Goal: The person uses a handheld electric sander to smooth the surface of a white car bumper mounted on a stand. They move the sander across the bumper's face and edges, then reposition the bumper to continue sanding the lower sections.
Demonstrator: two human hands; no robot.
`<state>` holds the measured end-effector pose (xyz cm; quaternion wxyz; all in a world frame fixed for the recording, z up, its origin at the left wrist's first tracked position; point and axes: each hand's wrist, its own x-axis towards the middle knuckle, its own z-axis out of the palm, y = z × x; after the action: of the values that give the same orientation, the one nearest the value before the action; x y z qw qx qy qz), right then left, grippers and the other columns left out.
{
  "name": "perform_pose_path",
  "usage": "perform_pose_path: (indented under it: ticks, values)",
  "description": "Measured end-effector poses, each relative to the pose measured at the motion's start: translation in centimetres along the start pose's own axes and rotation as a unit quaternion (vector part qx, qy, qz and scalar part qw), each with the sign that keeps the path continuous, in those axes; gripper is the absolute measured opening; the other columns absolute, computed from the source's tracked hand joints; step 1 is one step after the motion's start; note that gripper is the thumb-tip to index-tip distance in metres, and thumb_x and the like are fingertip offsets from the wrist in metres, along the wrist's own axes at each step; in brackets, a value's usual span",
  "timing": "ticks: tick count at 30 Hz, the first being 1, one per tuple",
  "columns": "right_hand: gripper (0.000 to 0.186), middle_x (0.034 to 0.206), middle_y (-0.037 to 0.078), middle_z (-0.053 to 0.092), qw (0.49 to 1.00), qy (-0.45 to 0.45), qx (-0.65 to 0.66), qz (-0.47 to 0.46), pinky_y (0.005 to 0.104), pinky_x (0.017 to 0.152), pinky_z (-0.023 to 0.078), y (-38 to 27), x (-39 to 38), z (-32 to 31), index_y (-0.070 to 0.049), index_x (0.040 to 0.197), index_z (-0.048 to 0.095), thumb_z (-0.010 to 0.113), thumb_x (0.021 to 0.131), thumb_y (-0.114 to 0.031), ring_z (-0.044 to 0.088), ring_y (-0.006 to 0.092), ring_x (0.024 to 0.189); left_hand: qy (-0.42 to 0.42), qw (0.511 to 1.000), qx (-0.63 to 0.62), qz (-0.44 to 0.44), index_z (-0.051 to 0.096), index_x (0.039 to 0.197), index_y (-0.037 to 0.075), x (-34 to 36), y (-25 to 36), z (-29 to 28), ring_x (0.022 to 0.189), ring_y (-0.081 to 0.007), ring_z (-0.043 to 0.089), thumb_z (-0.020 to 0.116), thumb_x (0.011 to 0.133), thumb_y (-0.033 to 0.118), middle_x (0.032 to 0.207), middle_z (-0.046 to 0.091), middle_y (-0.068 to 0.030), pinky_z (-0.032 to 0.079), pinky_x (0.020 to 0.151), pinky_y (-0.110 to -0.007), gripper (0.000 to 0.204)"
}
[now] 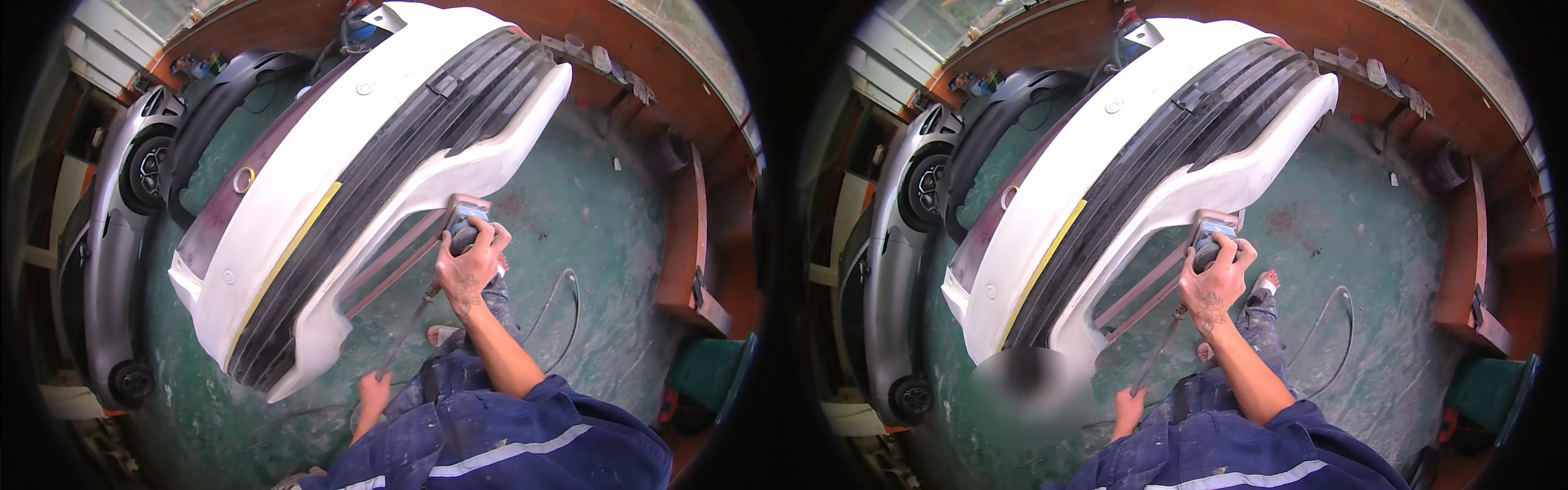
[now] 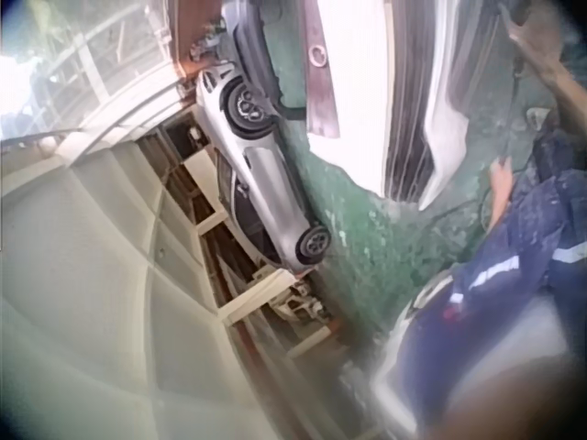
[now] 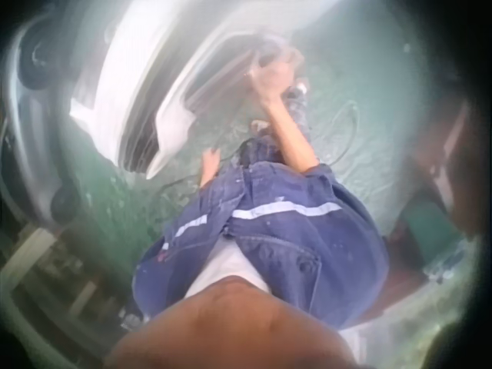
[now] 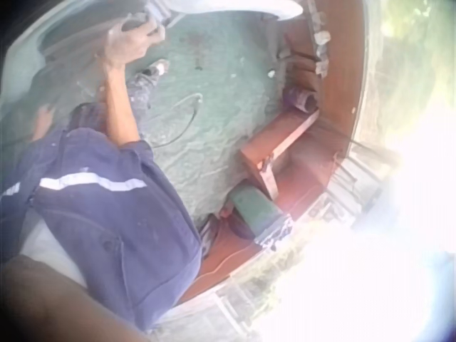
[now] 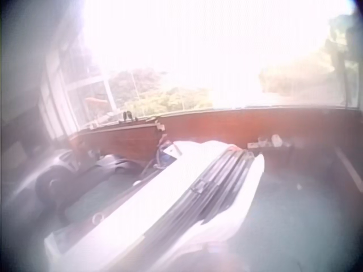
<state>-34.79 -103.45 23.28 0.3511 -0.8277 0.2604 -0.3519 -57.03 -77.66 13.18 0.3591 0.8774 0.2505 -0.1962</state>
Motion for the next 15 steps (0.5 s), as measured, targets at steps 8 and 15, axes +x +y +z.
perform_pose_path:
  ticks: [8, 15]
  values:
    - [0.060, 0.128, 0.021, 0.050, 0.994, -0.041, 0.096, -0.038, 0.0515, 0.079, 0.060, -2.3, -1.5, 1.2, -0.009, 0.126, 0.061, 0.091, 0.074, -0.011, 0.067, 0.0435, 0.103, 0.027, 0.999, -0.032, -0.004, 0.070, 0.086, -0.006, 0.1, -2.5, -0.2, 0.058, -0.0270, 0.057, 0.077, 0.090, 0.030, 0.067, 0.061, -0.0240, 0.048, 0.064, -0.046, 0.037]
    - [0.062, 0.127, 0.024, 0.048, 0.975, -0.111, 0.185, -0.058, 0.0507, 0.082, 0.058, -3.7, -4.7, 1.4, -0.007, 0.126, 0.059, 0.090, 0.073, -0.008, 0.065, 0.0444, 0.105, 0.059, 0.995, -0.051, -0.063, 0.067, 0.082, -0.007, -1.3, -7.4, -0.5, 0.059, -0.0236, 0.051, 0.077, 0.089, 0.030, 0.063, 0.057, -0.0196, 0.046, 0.064, -0.046, 0.039]
